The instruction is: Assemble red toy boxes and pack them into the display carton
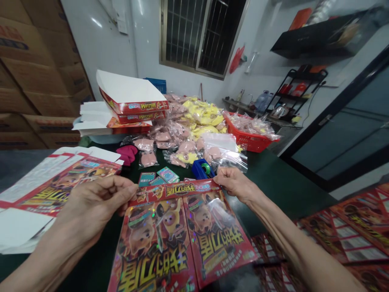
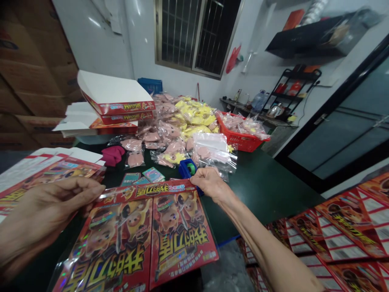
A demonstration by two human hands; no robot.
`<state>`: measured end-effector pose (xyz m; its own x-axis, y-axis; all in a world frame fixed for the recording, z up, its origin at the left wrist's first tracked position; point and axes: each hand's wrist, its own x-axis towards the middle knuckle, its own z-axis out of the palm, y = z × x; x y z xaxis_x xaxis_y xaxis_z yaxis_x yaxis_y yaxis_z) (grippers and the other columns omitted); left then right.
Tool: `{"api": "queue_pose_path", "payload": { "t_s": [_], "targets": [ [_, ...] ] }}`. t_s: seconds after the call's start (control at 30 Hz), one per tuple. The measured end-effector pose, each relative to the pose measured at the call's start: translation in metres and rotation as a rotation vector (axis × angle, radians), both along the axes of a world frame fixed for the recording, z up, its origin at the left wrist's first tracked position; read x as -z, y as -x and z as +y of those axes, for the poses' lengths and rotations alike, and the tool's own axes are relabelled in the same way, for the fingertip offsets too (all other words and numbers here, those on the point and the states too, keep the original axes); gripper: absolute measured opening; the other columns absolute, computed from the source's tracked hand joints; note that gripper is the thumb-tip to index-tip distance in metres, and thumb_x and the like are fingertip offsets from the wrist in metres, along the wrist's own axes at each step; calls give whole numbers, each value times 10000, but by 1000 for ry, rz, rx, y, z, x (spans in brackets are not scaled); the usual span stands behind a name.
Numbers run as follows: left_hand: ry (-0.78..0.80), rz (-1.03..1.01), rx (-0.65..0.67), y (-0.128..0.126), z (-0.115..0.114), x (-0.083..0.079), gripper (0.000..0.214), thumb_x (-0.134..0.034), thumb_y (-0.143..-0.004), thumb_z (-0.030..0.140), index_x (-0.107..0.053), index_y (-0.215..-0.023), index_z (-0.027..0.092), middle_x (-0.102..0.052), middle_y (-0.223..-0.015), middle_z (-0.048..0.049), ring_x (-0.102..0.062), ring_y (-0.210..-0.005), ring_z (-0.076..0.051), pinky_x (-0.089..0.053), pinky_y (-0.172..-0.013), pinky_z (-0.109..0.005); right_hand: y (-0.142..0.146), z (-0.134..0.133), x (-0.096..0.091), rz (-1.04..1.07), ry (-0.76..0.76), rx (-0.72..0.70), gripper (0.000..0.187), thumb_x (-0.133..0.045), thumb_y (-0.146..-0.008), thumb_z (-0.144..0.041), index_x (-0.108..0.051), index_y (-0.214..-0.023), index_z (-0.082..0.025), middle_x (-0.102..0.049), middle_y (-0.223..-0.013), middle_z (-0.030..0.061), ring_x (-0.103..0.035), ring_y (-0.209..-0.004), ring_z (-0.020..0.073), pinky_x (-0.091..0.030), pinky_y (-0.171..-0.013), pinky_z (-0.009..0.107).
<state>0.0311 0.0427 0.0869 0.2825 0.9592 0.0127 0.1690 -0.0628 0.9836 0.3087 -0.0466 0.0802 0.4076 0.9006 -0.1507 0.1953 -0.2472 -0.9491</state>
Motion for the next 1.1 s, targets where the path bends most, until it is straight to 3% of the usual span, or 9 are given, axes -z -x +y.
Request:
{"api": "queue_pose_path", "payload": {
  "t_s": [0.33,0.5,0.63,0.87,1.1],
  "targets": [
    [91,-75,-42,-6,0,-1,186,-710,-451,323,-602,-457,172,-534,-422,21,-431,-387,-84,-329,-403,-206,-5,-2,17,233,24,29,351,-722,-557,-395,-427,-555,-204,-375,-355,-106,-249,-299,29,-111,-316,166],
    [72,-88,19,-3,1,-3,198,-720,-494,317,-599,-475,161,-523,-436,23,-398,-387,-63,-299,-400,-192,-4,-4,30,377,-36,28,304,-741,-549,-364,-605,-761,-195,-565,-529,-56,-461,-416,77,-319,-386,195],
    [7,-36,36,0,0,-10,216,-721,-509,335,-604,-497,154,-507,-444,23,-371,-401,-56,-250,-392,-187,-2,-4,35,458,-73,54,232,-763,-534,-322,-624,-645,-172,-610,-557,-25,-540,-502,109,-412,-490,226],
    [23,42,21,-1,4,-8,240,-737,-502,315,-562,-505,151,-480,-397,32,-336,-355,-52,-186,-354,-185,-4,-4,41,561,-66,89,195,-782,-520,-275,-631,-596,-178,-616,-544,-16,-545,-491,127,-422,-503,248],
    [-71,95,15,-4,5,-5,197,-670,-538,278,-520,-491,161,-470,-417,40,-380,-413,-67,-279,-421,-201,-7,-3,44,493,-68,59,200,-762,-555,-316,-604,-574,-194,-578,-520,-11,-528,-476,142,-415,-480,266]
  ]
}}
